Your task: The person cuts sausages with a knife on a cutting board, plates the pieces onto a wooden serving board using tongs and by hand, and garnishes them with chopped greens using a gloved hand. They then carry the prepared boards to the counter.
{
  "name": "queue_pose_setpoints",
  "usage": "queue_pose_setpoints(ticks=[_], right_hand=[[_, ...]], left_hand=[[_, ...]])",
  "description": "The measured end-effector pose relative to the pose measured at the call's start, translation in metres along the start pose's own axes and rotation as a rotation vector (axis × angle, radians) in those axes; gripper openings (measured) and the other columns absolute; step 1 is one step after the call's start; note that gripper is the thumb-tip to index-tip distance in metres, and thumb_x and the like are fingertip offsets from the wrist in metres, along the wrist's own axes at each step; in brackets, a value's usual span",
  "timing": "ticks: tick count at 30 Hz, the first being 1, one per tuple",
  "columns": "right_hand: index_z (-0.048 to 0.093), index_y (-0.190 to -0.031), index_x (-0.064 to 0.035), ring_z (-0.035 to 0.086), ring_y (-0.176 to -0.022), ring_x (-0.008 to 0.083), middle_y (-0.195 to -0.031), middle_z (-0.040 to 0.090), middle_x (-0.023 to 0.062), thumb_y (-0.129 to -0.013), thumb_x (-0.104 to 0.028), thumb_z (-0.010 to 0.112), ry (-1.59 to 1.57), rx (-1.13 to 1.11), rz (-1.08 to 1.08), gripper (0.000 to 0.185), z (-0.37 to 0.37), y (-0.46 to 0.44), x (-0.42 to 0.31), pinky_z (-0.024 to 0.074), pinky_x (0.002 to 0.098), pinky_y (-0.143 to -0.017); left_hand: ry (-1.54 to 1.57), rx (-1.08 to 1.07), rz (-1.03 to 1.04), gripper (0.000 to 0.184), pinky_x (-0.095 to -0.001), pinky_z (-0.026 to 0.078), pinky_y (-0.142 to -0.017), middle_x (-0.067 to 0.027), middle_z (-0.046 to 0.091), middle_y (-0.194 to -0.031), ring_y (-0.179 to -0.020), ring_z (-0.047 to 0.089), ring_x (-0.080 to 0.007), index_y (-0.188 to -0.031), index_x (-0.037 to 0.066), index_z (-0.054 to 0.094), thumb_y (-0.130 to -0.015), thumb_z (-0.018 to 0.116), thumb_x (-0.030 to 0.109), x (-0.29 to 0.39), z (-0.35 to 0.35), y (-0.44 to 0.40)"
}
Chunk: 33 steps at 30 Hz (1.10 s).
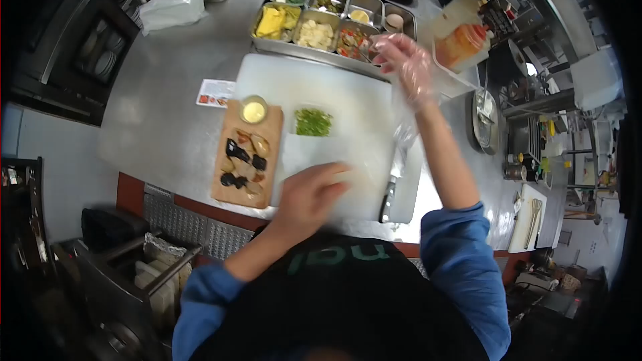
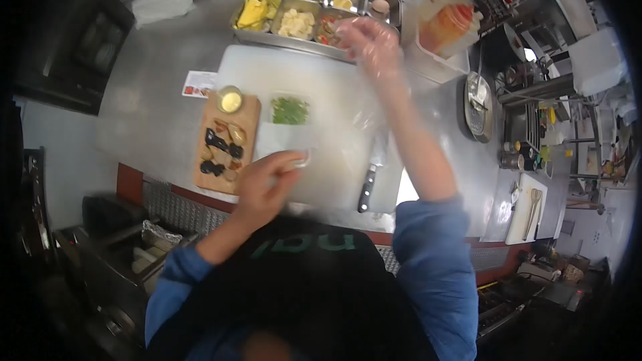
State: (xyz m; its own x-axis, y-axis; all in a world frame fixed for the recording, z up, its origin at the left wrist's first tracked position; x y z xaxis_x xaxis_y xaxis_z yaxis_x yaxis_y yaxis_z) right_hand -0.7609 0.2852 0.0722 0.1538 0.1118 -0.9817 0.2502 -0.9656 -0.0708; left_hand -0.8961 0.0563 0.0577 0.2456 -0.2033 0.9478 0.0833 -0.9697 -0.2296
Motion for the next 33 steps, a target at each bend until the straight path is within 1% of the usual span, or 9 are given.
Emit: queue_pose_setpoints(ticks=[5,9,13,15,17,21,23,26,33], right_hand=[[0.067,-0.092,-0.0057,0.062,-0.067,0.0137,-0.079,0.066,0.0049,-0.08,-0.02,0.066,0.559,-0.017,0.005,0.019,-0.013,-0.128,0.003,0.0481,0.025,-0.06],[0.068,-0.093,-0.0097,0.065,-0.071,0.0213,-0.084,0.068,0.0108,-0.076,-0.019,0.065,0.955,-0.222,-0.361,0.019,0.017,-0.226,0.047,0.0509,0.0312,-0.067],[0.065,-0.104,-0.0127,0.061,-0.1,0.027,-0.104,0.064,0.0128,-0.08,-0.02,0.059,1.322,-0.388,-0.256,0.026,0.084,-0.258,0.06,0.0488,0.037,-0.083],[0.061,-0.11,-0.0094,0.06,-0.101,0.0288,-0.105,0.063,0.0152,-0.074,-0.013,0.063,1.469,-0.5,-0.298,0.035,0.097,-0.291,0.104,0.0481,0.037,-0.085],[0.057,-0.115,-0.006,0.059,-0.102,0.0307,-0.107,0.062,0.0176,-0.069,-0.005,0.068,1.624,-0.609,-0.336,0.048,0.103,-0.312,0.123,0.0473,0.037,-0.086],[0.061,-0.105,-0.0054,0.063,-0.089,0.0284,-0.098,0.066,0.0142,-0.061,-0.006,0.075,1.414,-0.762,-0.195,0.046,0.089,-0.335,0.145,0.0491,0.0348,-0.079],[0.064,-0.097,-0.0056,0.063,-0.089,0.0284,-0.096,0.066,0.0136,-0.061,-0.007,0.074,1.373,-0.669,-0.207,0.037,0.086,-0.326,0.14,0.049,0.0348,-0.078],[0.066,-0.095,-0.0081,0.063,-0.088,0.0291,-0.094,0.067,0.0138,-0.062,-0.012,0.069,1.478,-0.641,-0.163,0.033,0.099,-0.312,0.128,0.0494,0.0351,-0.077],[0.063,-0.103,-0.0065,0.062,-0.093,0.033,-0.099,0.064,0.0208,-0.075,-0.008,0.056,1.673,-0.787,-0.193,0.029,0.102,-0.323,0.146,0.0493,0.0372,-0.08]], left_hand=[[-0.126,0.789,-0.447,0.011,-0.0176,0.035,-0.053,0.0026,0.053,-0.069,-0.06,0.045,-0.0031,-0.096,0.001,0.06,-0.09,0.057,0.009,-0.069,-0.148,0.107],[-0.484,0.91,-0.547,0.019,-0.0272,0.041,-0.057,-0.002,0.053,-0.067,-0.062,0.049,-0.0112,-0.09,-0.003,0.056,-0.092,0.056,0.016,-0.148,-0.189,0.23],[-0.466,0.737,-1.043,0.025,-0.0337,0.046,-0.061,-0.0116,0.059,-0.071,-0.064,0.056,-0.0199,-0.083,-0.003,0.059,-0.086,0.062,0.022,-0.183,-0.151,0.379],[0.209,0.958,-1.508,0.024,-0.0337,0.049,-0.062,-0.0125,0.062,-0.071,-0.065,0.059,-0.0217,-0.085,-0.003,0.061,-0.083,0.062,0.021,-0.201,-0.119,0.47],[-0.155,0.508,-0.779,0.023,-0.0337,0.05,-0.057,-0.0124,0.062,-0.069,-0.063,0.061,-0.0209,-0.085,-0.002,0.063,-0.081,0.06,0.02,-0.207,-0.109,0.496],[-0.721,0.231,-1.312,0.022,-0.0326,0.049,-0.049,-0.0108,0.062,-0.068,-0.058,0.061,-0.0194,-0.084,-0.002,0.063,-0.08,0.062,0.02,-0.169,-0.096,0.464],[0.324,0.615,-1.67,0.018,-0.0307,0.048,-0.046,-0.0101,0.061,-0.067,-0.053,0.059,-0.0171,-0.088,-0.002,0.06,-0.084,0.06,0.016,-0.194,-0.123,0.471],[0.158,0.785,-1.45,0.015,-0.0277,0.048,-0.045,-0.0083,0.059,-0.066,-0.051,0.057,-0.0155,-0.092,-0.002,0.057,-0.087,0.059,0.012,-0.149,-0.13,0.329],[0.149,0.822,-1.457,0.015,-0.0264,0.047,-0.047,-0.0061,0.058,-0.068,-0.054,0.056,-0.0129,-0.093,0.0,0.058,-0.09,0.058,0.015,-0.156,-0.131,0.315]])
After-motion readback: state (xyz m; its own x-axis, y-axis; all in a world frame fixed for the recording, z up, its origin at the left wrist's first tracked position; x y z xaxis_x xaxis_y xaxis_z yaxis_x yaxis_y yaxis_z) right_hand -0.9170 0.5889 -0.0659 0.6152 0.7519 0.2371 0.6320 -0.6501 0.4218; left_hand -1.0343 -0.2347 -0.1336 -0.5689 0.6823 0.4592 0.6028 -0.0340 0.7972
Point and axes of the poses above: each hand's wrist, its own y-axis away from the middle knuckle, its own z-axis out of the palm, x = y × z, the point moved 1 cm from there along -y, towards the middle knuckle
